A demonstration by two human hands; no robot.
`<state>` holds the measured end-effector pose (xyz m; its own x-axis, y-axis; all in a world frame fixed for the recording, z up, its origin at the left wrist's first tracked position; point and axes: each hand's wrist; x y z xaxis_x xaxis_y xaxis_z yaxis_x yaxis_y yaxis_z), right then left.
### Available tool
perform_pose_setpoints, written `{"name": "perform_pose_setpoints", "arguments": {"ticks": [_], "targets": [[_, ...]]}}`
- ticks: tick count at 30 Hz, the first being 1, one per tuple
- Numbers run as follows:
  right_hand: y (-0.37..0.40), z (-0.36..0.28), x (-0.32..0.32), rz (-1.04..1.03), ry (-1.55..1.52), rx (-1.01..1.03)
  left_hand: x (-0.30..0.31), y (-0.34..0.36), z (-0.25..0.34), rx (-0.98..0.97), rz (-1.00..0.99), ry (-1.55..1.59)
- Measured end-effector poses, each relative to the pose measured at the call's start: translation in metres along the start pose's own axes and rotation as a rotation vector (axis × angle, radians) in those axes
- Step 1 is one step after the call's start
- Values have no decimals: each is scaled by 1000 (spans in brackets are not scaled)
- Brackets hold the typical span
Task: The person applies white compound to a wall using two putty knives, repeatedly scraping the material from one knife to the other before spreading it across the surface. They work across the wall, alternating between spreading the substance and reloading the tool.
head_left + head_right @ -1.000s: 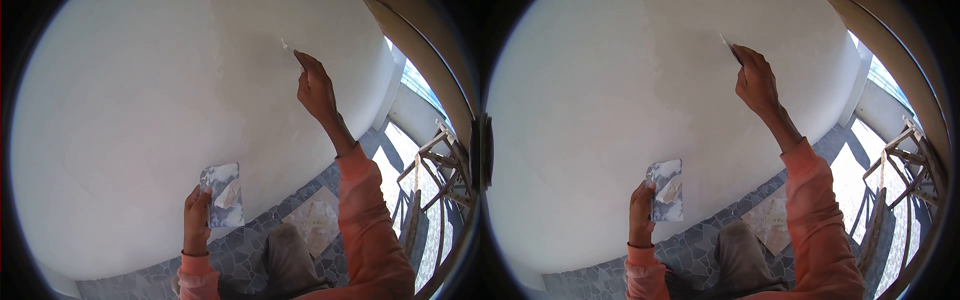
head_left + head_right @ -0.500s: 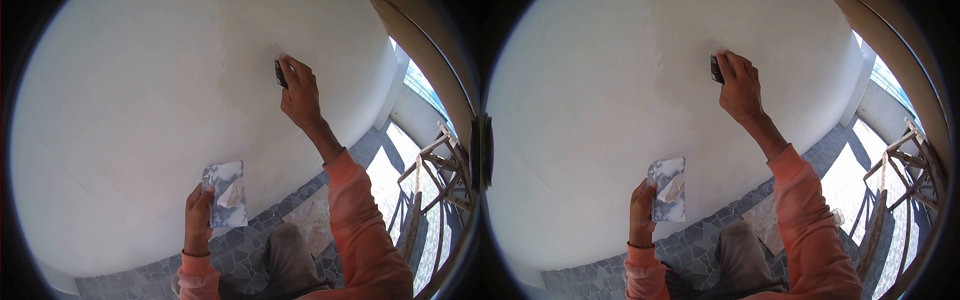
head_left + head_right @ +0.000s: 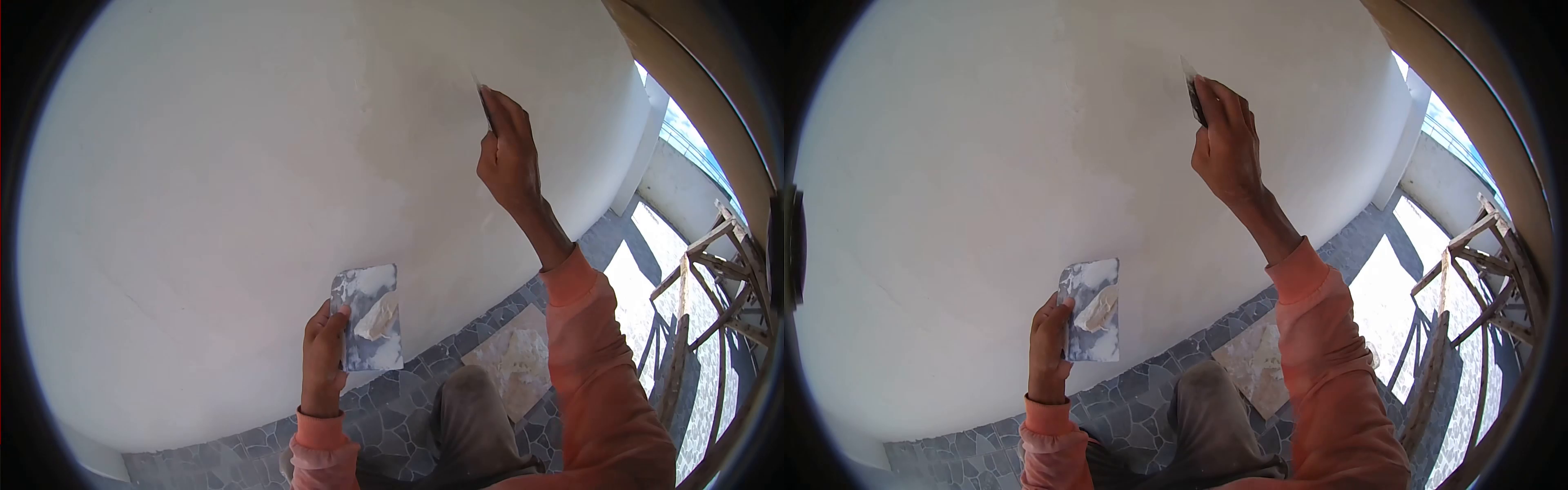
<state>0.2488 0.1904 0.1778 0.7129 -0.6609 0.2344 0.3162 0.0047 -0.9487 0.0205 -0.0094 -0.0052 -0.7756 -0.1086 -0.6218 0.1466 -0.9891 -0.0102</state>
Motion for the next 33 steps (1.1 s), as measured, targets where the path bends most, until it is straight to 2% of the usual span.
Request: {"name": "perform_pose_setpoints", "arguments": {"ticks": [1, 3, 9, 13, 19, 25, 27, 31, 33], "targets": [[-13, 9, -2, 20, -40, -92, 0, 0, 0, -3, 4, 2], [-31, 20, -9, 16, 57, -136, 0, -1, 0, -8, 10, 5], [-22, -10, -25, -8, 92, 16, -1, 0, 0, -17, 4, -23], [15, -40, -30, -70, 115, 283, 1, -1, -1, -20, -6, -11], [35, -41, -2, -315, -99, 514, 1, 0, -1, -23, -9, -4], [-12, 11, 8, -60, -56, 27, -1, 1, 0, -25, -8, -11], [-29, 32, 4, -32, -22, -57, -1, 1, 0, -24, -2, -9], [-43, 39, -8, -66, 60, -47, -1, 2, 1, -18, 0, 2], [-37, 29, -18, -49, 136, 21, -1, 1, 1, -11, -9, 5]]}}
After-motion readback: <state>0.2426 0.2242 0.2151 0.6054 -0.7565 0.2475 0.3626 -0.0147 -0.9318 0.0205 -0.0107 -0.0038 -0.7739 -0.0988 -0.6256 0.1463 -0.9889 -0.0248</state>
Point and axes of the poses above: each hand's wrist, its own y-axis away from the middle knuckle, its own x-axis out of the back of the hand, z = x × y, and after that the axes turned 3 degrees about x, right-handed
